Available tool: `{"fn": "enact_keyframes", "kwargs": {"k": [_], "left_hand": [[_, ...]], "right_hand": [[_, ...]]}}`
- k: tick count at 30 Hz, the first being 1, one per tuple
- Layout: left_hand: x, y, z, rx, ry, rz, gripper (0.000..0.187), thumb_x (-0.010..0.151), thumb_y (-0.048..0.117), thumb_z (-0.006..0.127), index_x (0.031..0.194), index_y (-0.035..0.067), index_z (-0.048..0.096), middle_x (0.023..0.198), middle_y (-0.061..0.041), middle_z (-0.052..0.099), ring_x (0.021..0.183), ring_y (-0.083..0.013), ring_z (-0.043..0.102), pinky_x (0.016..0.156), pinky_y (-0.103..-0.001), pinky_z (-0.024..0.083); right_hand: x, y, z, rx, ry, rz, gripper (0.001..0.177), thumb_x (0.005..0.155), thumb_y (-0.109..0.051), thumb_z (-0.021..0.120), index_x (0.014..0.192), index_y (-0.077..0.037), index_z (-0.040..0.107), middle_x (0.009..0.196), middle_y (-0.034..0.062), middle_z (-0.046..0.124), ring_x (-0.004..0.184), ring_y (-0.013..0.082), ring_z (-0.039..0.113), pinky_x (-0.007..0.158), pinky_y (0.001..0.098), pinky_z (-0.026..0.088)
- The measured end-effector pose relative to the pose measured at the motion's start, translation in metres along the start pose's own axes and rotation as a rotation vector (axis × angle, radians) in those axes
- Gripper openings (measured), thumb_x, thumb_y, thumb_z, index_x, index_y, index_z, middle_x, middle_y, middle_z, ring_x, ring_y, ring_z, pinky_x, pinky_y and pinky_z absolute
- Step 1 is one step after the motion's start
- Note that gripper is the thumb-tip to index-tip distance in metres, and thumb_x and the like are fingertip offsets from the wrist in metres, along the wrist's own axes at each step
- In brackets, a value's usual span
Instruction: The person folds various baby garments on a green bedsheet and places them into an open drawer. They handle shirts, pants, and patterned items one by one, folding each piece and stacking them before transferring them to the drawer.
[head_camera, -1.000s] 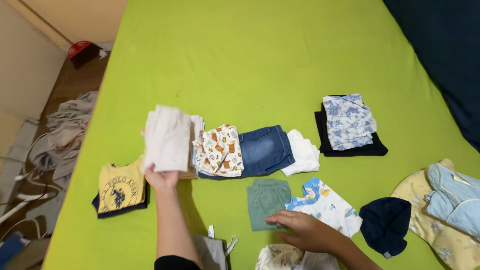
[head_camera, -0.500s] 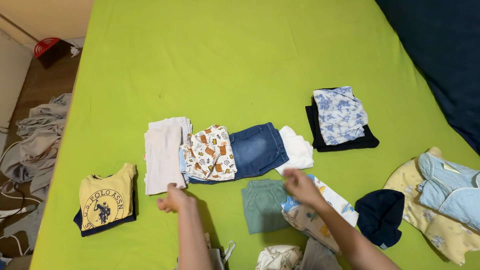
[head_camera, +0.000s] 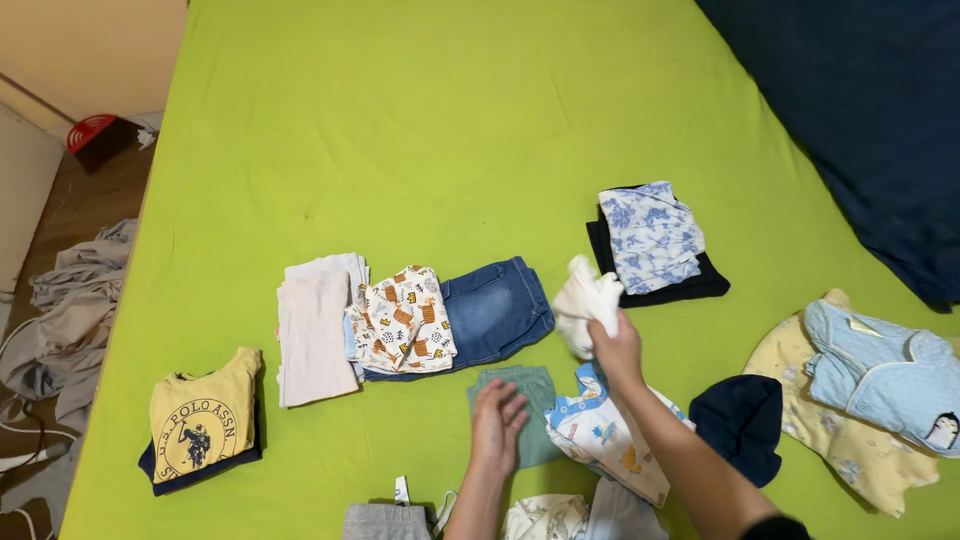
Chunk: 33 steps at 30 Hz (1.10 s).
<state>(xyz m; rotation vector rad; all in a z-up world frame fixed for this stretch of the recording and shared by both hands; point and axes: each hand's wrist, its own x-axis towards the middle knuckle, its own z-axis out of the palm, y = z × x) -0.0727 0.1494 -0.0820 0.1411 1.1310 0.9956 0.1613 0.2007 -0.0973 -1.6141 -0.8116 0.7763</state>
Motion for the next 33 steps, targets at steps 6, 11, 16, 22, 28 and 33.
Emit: {"fn": "enact_keyframes", "kwargs": {"k": [6,11,16,22,28,33], "left_hand": [[-0.065,0.006,0.062,-0.202,-0.368,-0.324,0.064,0.091,0.054,0.053,0.139,0.014,0.048,0.128,-0.013,0.067,0.115,-0.0334,0.066,0.095,-0.049,0.056],[-0.094,-0.008,0.078,-0.273,-0.615,-0.212,0.053,0.097,0.033,0.052,0.143,0.005,0.053,0.129,-0.015,0.066,0.118,-0.0312,0.067,0.104,-0.046,0.055],[-0.105,-0.031,0.078,-0.254,-0.580,-0.179,0.046,0.098,0.026,0.048,0.138,0.004,0.056,0.129,-0.015,0.067,0.115,-0.0306,0.067,0.099,-0.045,0.056],[-0.112,-0.063,0.074,-0.179,-0.641,-0.145,0.041,0.102,0.024,0.050,0.135,0.001,0.058,0.126,-0.015,0.068,0.111,-0.0282,0.068,0.090,-0.045,0.056],[-0.111,-0.062,0.029,-0.142,-0.446,-0.174,0.035,0.101,0.022,0.053,0.130,0.004,0.060,0.122,-0.014,0.070,0.104,-0.0249,0.072,0.089,-0.041,0.061],[-0.093,-0.123,-0.024,0.170,-0.161,-0.158,0.034,0.097,0.017,0.057,0.126,0.000,0.061,0.106,-0.014,0.068,0.084,-0.0231,0.068,0.073,-0.040,0.057]], "right_hand": [[-0.098,-0.045,-0.086,-0.391,-0.245,-0.780,0.049,0.058,-0.007,0.078,0.104,-0.005,0.062,0.102,0.0140,0.059,0.099,0.0370,0.060,0.087,0.0427,0.050],[-0.148,-0.076,-0.125,-0.630,-0.517,-0.624,0.056,0.058,-0.003,0.070,0.113,-0.015,0.067,0.118,0.0115,0.059,0.122,0.0359,0.053,0.108,0.0468,0.040],[-0.171,-0.121,-0.146,-0.550,-0.551,-0.447,0.079,0.070,-0.028,0.080,0.139,-0.009,0.047,0.139,0.0175,0.045,0.132,0.0389,0.042,0.110,0.0494,0.034],[-0.188,-0.114,-0.152,-0.581,-0.423,-0.523,0.072,0.078,-0.036,0.082,0.132,-0.001,0.050,0.138,0.0220,0.051,0.131,0.0378,0.048,0.106,0.0489,0.038],[-0.164,-0.033,-0.191,0.653,-0.143,0.572,0.042,0.098,-0.022,0.061,0.130,0.003,0.059,0.122,0.0179,0.068,0.109,0.0276,0.067,0.092,0.0410,0.055],[-0.148,0.060,-0.228,0.929,-0.161,0.856,0.037,0.092,-0.004,0.055,0.129,-0.002,0.056,0.123,0.0127,0.068,0.113,0.0251,0.069,0.103,0.0385,0.055]]}}
